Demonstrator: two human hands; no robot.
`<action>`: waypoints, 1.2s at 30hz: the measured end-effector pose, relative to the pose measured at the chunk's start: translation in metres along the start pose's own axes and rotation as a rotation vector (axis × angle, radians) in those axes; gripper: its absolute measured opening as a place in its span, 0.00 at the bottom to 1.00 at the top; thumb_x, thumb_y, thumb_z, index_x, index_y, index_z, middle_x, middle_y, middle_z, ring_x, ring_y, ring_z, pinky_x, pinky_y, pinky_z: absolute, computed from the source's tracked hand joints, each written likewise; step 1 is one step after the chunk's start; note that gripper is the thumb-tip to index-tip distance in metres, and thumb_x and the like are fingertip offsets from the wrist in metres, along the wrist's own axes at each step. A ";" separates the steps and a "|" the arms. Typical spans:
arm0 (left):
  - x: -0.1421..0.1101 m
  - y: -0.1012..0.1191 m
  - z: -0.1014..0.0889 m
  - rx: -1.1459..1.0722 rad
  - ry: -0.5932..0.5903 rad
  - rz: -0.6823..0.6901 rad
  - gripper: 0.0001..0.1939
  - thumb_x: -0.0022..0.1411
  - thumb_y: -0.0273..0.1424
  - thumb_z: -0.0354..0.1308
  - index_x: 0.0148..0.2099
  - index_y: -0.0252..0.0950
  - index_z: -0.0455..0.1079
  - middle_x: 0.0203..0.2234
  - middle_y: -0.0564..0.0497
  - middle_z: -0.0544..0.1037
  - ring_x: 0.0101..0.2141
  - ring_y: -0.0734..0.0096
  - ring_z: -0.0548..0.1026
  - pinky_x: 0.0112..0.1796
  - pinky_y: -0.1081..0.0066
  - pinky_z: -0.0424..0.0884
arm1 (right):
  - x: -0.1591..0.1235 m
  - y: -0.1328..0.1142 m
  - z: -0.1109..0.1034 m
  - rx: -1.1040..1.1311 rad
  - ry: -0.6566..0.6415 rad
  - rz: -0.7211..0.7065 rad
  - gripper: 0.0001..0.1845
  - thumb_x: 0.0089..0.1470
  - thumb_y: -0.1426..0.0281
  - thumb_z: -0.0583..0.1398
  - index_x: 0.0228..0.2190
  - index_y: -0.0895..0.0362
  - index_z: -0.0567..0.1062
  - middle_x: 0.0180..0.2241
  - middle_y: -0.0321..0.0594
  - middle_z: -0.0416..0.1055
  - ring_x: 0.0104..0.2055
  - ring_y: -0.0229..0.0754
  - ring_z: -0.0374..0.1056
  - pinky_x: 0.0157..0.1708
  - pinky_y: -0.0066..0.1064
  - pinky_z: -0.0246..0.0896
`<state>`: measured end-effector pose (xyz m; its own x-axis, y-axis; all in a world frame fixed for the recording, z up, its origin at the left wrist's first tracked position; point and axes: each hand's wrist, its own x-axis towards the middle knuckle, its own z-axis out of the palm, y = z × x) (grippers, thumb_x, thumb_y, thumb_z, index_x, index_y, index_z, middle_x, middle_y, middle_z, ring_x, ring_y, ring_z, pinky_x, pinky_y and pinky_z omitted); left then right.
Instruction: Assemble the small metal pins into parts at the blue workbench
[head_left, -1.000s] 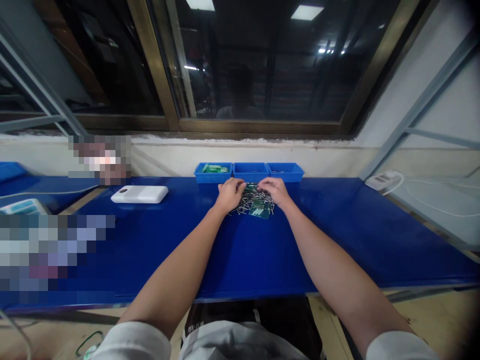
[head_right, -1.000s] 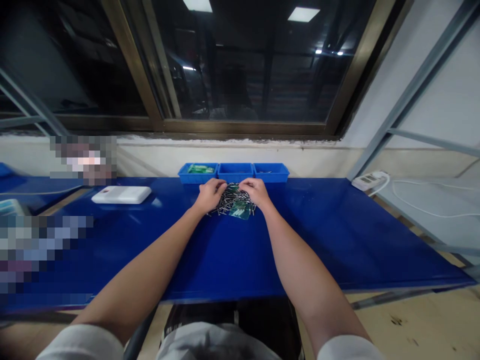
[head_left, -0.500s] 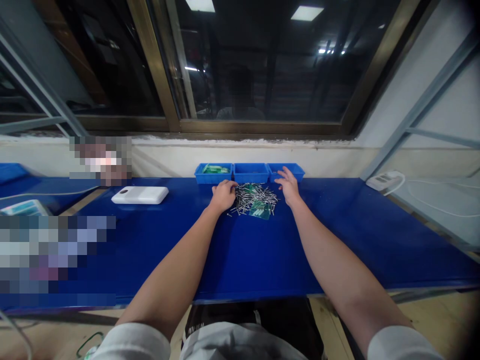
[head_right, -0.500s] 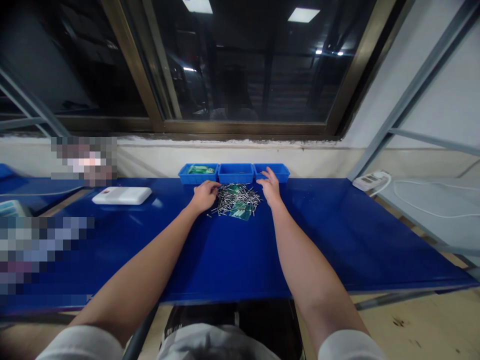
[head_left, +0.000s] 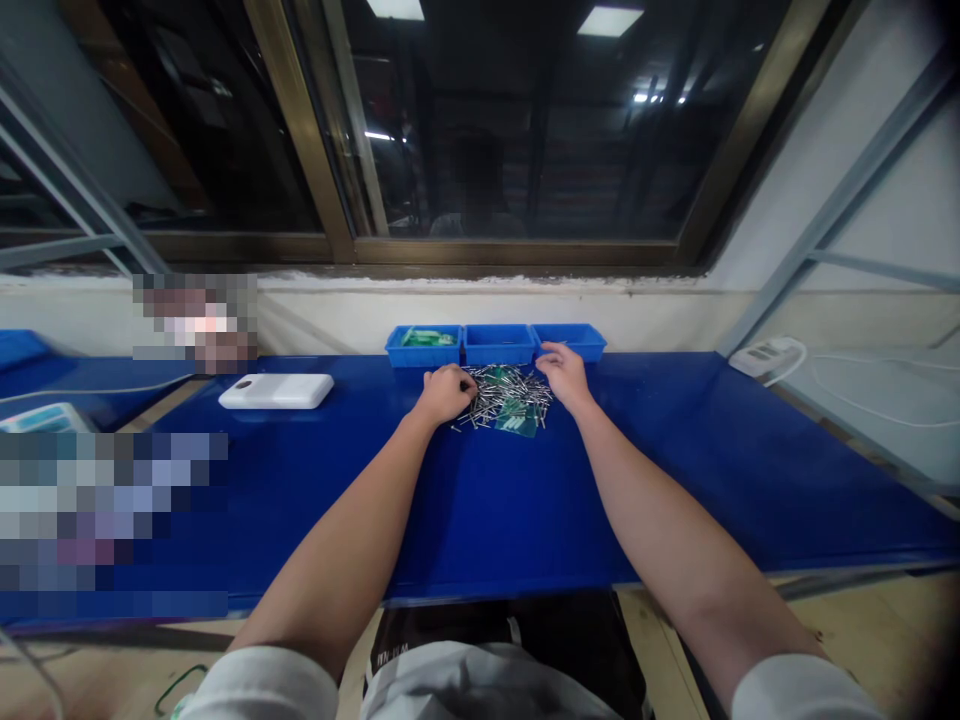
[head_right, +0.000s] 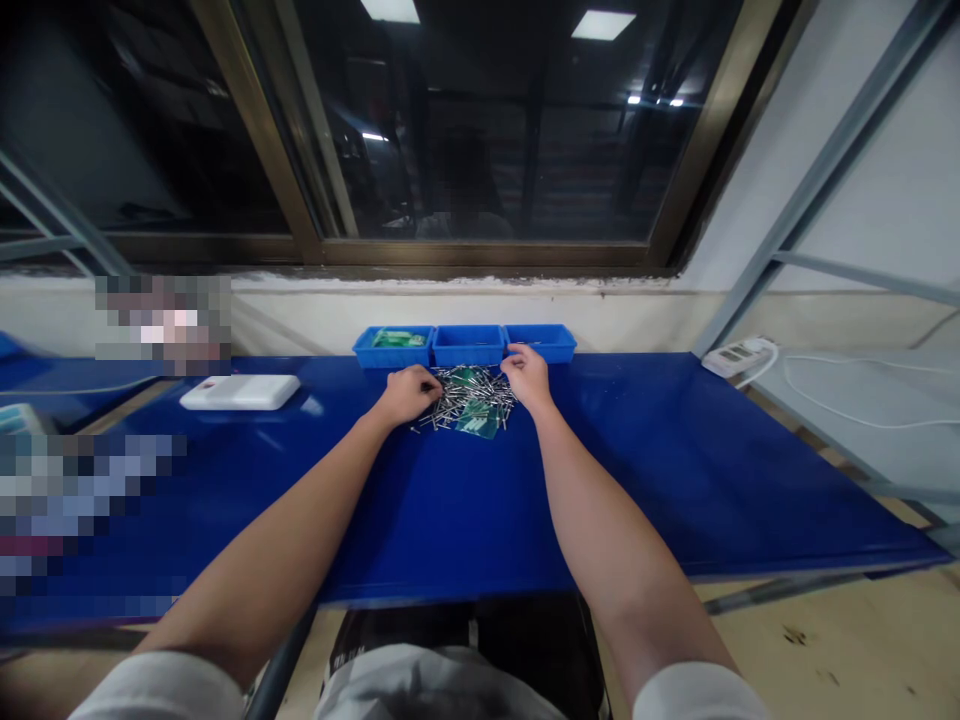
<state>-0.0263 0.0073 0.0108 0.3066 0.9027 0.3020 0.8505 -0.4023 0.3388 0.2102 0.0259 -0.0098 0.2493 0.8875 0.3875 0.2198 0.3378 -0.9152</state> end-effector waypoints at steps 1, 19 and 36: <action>0.001 -0.001 0.001 -0.020 0.009 0.001 0.08 0.54 0.32 0.55 0.32 0.41 0.76 0.37 0.50 0.76 0.41 0.62 0.72 0.44 0.63 0.63 | -0.001 0.000 0.001 -0.023 -0.013 -0.010 0.21 0.37 0.70 0.60 0.38 0.59 0.73 0.26 0.37 0.73 0.30 0.40 0.69 0.37 0.35 0.64; 0.008 0.017 0.011 -0.950 0.140 0.010 0.13 0.53 0.37 0.59 0.35 0.32 0.69 0.25 0.51 0.74 0.27 0.73 0.71 0.32 0.72 0.67 | -0.031 -0.038 0.028 -0.265 -0.414 -0.253 0.12 0.48 0.62 0.60 0.27 0.59 0.77 0.24 0.40 0.74 0.26 0.39 0.66 0.29 0.30 0.59; -0.001 0.024 0.003 -0.420 0.115 0.017 0.12 0.59 0.37 0.53 0.36 0.36 0.74 0.29 0.49 0.78 0.31 0.67 0.74 0.35 0.70 0.67 | -0.022 -0.029 0.025 0.156 -0.367 0.042 0.16 0.36 0.60 0.66 0.26 0.59 0.75 0.21 0.37 0.71 0.21 0.34 0.61 0.20 0.27 0.55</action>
<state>-0.0048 -0.0027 0.0165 0.2492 0.8818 0.4003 0.5911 -0.4659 0.6585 0.1747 0.0044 0.0056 -0.1048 0.9449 0.3103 0.0639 0.3177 -0.9460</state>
